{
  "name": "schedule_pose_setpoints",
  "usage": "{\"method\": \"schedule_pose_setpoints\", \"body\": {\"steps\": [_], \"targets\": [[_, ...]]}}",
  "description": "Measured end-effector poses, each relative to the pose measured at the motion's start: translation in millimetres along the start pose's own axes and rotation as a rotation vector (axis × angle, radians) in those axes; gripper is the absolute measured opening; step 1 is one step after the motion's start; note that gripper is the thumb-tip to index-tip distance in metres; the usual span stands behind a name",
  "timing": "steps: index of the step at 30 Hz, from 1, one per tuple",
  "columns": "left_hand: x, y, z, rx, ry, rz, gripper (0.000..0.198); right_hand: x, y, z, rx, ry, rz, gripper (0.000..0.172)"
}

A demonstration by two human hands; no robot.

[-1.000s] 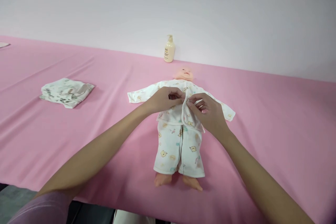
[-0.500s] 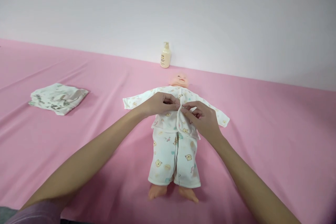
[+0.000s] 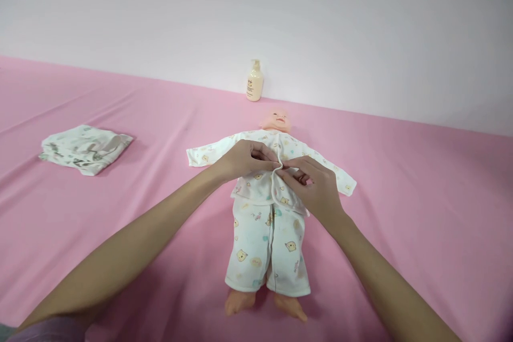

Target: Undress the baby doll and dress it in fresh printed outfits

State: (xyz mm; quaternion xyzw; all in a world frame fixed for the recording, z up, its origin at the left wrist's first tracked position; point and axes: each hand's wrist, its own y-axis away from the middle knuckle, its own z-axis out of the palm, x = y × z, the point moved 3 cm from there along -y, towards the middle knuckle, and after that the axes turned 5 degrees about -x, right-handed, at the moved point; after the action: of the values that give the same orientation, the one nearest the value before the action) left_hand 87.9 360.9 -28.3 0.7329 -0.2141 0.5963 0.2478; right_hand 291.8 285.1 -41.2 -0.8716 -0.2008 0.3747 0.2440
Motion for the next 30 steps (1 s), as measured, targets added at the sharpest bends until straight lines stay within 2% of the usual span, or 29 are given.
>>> {"method": "schedule_pose_setpoints", "body": {"steps": [4, 7, 13, 17, 21, 25, 30], "targets": [[-0.9, 0.3, 0.6, 0.042, 0.029, -0.016, 0.036, -3.7, 0.9, 1.6, -0.023, 0.133, -0.045, 0.011], [-0.5, 2.1, 2.5, 0.069, -0.004, -0.023, 0.032, -4.8, 1.6, 3.7, -0.039, 0.254, -0.067, 0.01], [12.4, 12.5, 10.2, 0.136, -0.253, 0.078, 0.017, -6.7, 4.3, 8.8, -0.08, 0.361, -0.083, 0.016], [16.8, 15.7, 13.4, 0.144, -0.34, 0.082, 0.02, -4.6, 5.2, 9.7, -0.095, 0.331, -0.062, 0.017], [12.8, 12.6, 12.2, 0.144, -0.311, 0.085, 0.019, 1.7, 4.7, 10.0, -0.069, 0.218, -0.049, 0.013], [9.3, 10.4, 9.6, 0.089, -0.268, 0.071, 0.023, 7.9, 4.6, 12.1, -0.057, 0.124, -0.025, 0.017], [14.8, 13.8, 9.7, 0.091, -0.344, 0.082, 0.028, 9.9, 8.2, 13.4, -0.023, 0.081, 0.066, 0.017]]}}
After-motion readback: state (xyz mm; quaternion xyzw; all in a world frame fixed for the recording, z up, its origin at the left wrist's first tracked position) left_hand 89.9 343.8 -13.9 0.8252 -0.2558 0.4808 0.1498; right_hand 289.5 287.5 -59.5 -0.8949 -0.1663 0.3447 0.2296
